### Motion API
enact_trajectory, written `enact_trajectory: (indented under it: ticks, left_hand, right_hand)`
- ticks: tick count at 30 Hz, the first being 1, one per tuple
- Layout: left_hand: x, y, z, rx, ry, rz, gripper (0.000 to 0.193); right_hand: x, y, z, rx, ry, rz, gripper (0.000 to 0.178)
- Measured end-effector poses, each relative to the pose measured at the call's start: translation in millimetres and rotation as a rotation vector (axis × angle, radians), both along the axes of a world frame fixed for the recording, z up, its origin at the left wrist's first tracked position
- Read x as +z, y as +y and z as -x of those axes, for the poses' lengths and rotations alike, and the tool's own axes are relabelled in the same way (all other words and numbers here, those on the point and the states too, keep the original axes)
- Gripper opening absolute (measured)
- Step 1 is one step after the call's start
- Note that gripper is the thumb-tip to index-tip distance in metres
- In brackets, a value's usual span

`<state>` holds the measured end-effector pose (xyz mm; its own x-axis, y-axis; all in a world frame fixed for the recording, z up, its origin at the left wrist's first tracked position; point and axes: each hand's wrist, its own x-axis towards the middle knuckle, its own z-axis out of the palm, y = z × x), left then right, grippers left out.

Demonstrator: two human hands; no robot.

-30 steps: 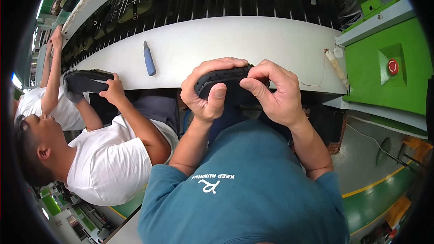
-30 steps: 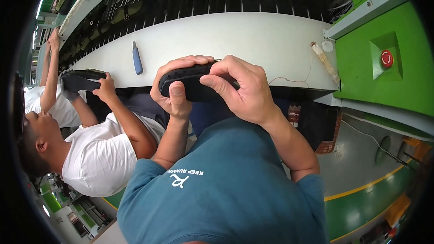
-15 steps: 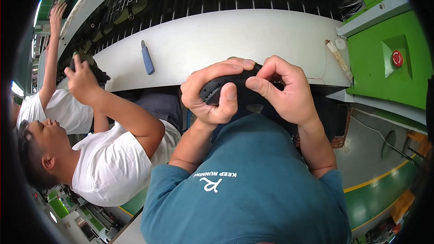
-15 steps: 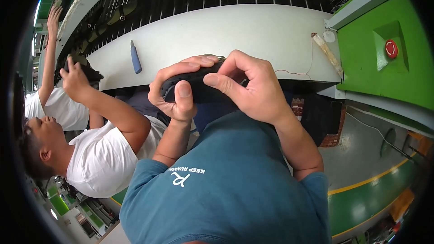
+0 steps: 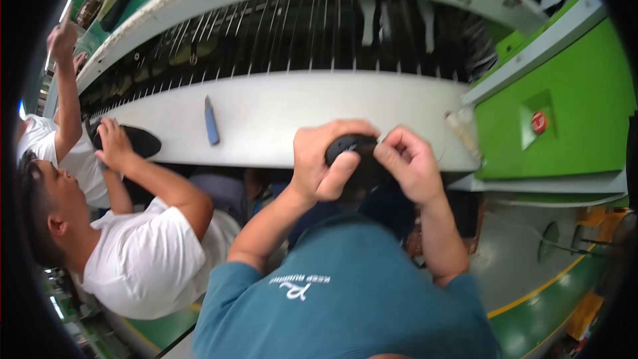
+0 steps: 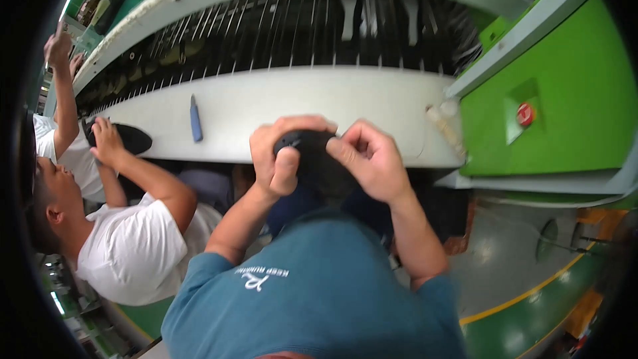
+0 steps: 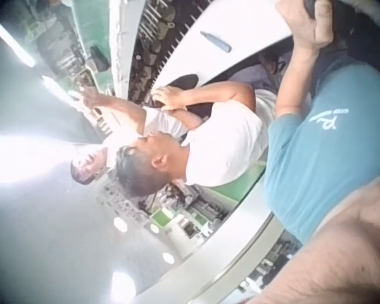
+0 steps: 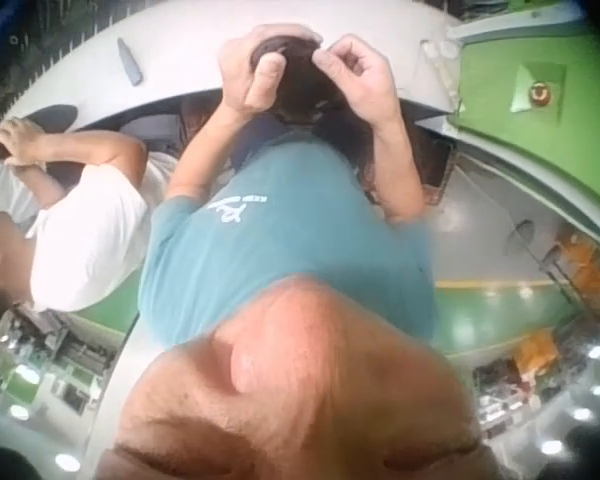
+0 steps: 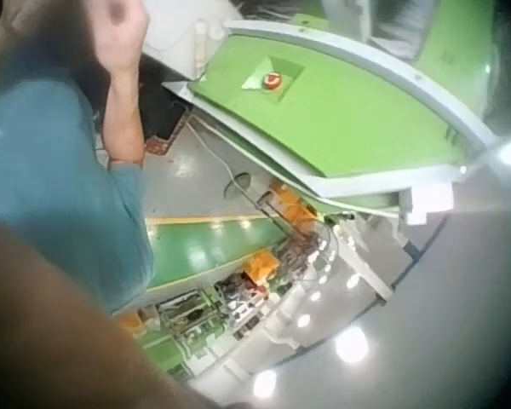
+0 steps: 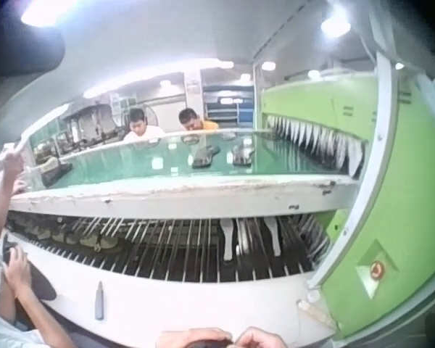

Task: Attaching and gluing shoe soles to uppers on a production line.

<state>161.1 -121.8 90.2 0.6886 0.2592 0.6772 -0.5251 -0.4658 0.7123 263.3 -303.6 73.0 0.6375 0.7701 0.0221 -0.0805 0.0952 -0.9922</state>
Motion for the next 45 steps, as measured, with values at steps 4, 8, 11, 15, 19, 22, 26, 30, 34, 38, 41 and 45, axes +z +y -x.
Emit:
enact_trajectory:
  ticks: [4, 8, 11, 15, 19, 22, 26, 30, 34, 38, 41, 45]
  left_hand:
    - [11, -16, 0, -0.003, 0.124, 0.007, 0.049]
    - [19, -12, -7, 0.008, 0.058, -0.125, 0.032]
    - [24, -16, -1, 0.006, 0.106, -0.115, 0.031]
    - [16, -14, 1, -0.003, 0.101, -0.033, 0.032]
    - [12, -9, -3, -0.009, 0.077, -0.011, 0.033]
    - [1, -10, 1, -0.039, 0.172, 0.059, 0.041]
    - [-10, -14, -9, -0.028, 0.052, 0.095, 0.045]
    - [-11, -14, -16, -0.059, 0.003, 0.102, 0.049]
    - [-9, -19, -10, -0.038, -0.013, 0.089, 0.045]
    - [-17, -22, -11, -0.007, -0.044, 0.041, 0.042]
    - [-16, -25, -14, -0.013, -0.082, 0.017, 0.037]
    - [-14, -26, -17, -0.009, -0.104, -0.079, 0.035]
  right_hand:
    - [73, 3, -25, -0.321, -0.694, -0.083, 0.038]
    - [189, 36, -1, -0.279, -0.761, -0.254, 0.062]
    - [211, 78, -52, -0.288, -1.109, -0.351, 0.028]
    - [206, 84, -50, -0.184, -0.969, -0.080, 0.025]
    - [129, 60, -56, 0.191, -0.675, -0.150, 0.047]
    - [85, 38, -48, 0.322, -0.486, -0.185, 0.050]
    - [56, 26, -32, 0.265, -0.517, -0.152, 0.048]
    - [41, 26, -35, 0.230, -0.452, -0.248, 0.050]
    - [34, 24, -26, 0.220, -0.402, -0.305, 0.047]
    - [28, 20, -18, 0.170, -0.343, -0.357, 0.041]
    - [27, 14, -15, 0.124, -0.360, -0.368, 0.038]
    - [27, 7, -14, 0.110, -0.307, -0.418, 0.030]
